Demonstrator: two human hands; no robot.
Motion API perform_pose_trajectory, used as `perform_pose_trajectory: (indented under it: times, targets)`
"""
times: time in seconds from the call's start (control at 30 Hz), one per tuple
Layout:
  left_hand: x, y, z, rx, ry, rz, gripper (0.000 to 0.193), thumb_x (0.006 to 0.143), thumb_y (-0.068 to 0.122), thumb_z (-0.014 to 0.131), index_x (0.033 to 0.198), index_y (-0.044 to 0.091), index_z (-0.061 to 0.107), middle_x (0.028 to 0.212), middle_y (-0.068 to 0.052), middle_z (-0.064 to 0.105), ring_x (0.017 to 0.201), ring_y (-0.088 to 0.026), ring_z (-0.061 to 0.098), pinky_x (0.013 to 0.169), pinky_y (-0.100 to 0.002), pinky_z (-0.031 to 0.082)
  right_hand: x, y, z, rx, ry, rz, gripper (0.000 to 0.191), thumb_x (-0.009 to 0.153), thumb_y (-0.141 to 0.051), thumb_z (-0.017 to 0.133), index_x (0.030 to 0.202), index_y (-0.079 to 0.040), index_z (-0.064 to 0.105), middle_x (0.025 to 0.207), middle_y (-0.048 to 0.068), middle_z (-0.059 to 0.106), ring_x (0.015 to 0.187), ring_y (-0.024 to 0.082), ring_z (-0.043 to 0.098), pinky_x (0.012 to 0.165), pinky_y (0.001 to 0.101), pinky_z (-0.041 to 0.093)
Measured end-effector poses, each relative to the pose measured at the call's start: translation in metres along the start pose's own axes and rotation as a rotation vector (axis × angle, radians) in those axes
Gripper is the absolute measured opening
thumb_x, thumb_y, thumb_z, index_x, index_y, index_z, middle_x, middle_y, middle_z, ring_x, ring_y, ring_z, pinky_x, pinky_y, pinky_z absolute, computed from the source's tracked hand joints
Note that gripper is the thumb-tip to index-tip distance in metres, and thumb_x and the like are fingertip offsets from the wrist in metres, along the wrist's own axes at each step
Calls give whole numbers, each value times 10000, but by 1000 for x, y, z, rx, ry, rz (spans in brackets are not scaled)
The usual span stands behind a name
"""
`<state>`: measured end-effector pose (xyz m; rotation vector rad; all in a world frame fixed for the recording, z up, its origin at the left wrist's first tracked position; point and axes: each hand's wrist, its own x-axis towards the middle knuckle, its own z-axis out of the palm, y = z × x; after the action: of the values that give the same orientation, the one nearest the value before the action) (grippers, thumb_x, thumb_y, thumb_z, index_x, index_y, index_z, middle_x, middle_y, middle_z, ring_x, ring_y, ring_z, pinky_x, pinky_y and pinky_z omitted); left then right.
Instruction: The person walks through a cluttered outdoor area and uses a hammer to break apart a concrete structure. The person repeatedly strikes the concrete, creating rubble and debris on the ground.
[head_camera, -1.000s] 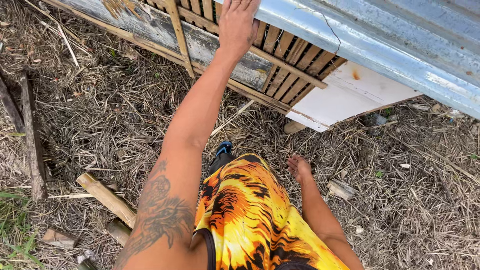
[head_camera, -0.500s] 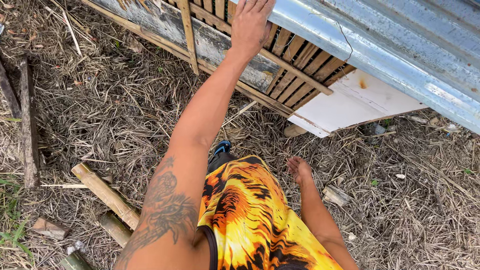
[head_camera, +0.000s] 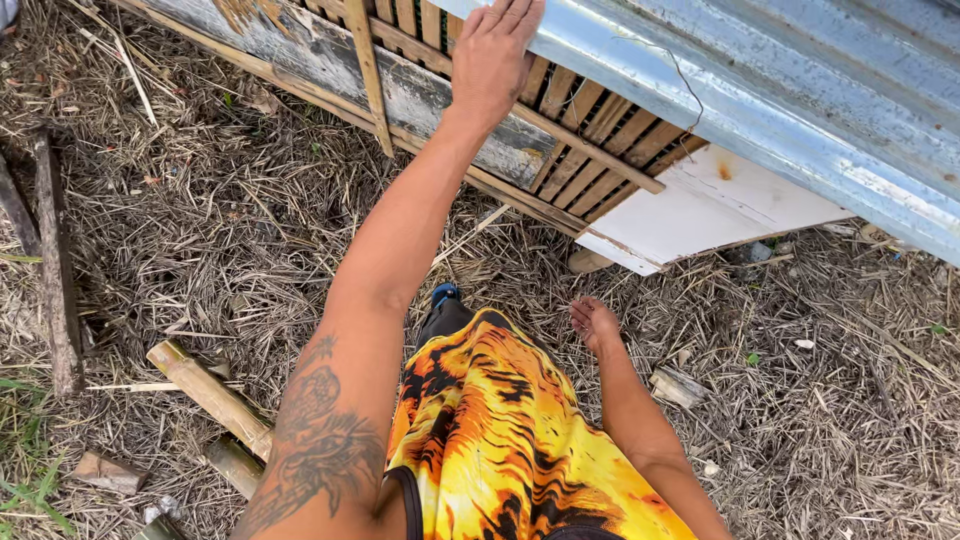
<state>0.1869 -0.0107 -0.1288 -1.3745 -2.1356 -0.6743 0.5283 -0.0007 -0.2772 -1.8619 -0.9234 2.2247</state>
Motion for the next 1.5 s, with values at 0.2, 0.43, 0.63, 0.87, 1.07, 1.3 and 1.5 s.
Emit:
perform_pose_trajectory:
  times: [0.2, 0.43, 0.63, 0.87, 1.07, 1.3, 1.5]
  targets:
    - [7, -24, 10, -72, -165, 79, 579, 936, 145, 738, 1485, 104, 558, 1541, -78, 560, 1413, -251, 511, 1098, -430, 412, 15, -14, 38, -48, -22, -26, 298, 1087, -269, 419, 1264, -99, 589, 1105, 89, 739, 910, 180, 716, 738, 359, 570]
    - [22, -67, 37, -7, -245, 273, 592, 874, 192, 706, 1448, 180, 559, 1512, -48, 540, 1374, -269, 512, 1140, -473, 398, 62, -22, 94, 70, 13, -12, 366, 1089, -355, 445, 1255, -69, 600, 1162, 99, 697, 916, 205, 680, 757, 401, 546]
    - [16, -92, 50, -111, -236, 371, 572, 940, 162, 643, 1500, 193, 533, 1546, -101, 511, 1419, -350, 486, 1185, -505, 380, 111, -38, 162, 473, 72, 73, 758, 1029, -661, 380, 1375, -5, 537, 1361, 110, 553, 1079, 254, 590, 940, 438, 519]
    - [-4, -100, 55, -87, -245, 451, 617, 928, 119, 593, 1531, 218, 508, 1591, -87, 490, 1458, -370, 467, 1226, -527, 370, 172, -66, 209, 928, 194, 128, 1062, 962, -871, 273, 1573, -4, 316, 1588, 107, 246, 1410, 271, 259, 1222, 493, 283]
    - [0, -94, 46, -199, -252, 380, 615, 964, 132, 620, 1560, 219, 496, 1612, -55, 467, 1487, -334, 444, 1233, -511, 367, 197, -58, 209, 1061, 188, 163, 1052, 935, -828, 127, 1580, -25, 342, 1577, 144, 435, 1431, 318, 416, 1226, 499, 285]
    - [5, -91, 33, -133, -302, 399, 626, 899, 74, 676, 1504, 210, 584, 1564, -27, 550, 1444, -301, 514, 1215, -468, 401, 238, -61, 148, 830, 11, 20, 473, 1096, -379, 391, 701, -146, 276, 621, 64, 248, 584, 217, 201, 593, 455, 238]
    - [5, -85, 30, -105, -285, 414, 531, 890, 69, 669, 1403, 205, 696, 1475, -34, 657, 1365, -324, 605, 1167, -480, 470, 225, -33, 77, 750, 335, 118, 650, 1070, -588, 389, 1534, -137, 337, 1130, 69, 559, 752, 237, 624, 735, 445, 454]
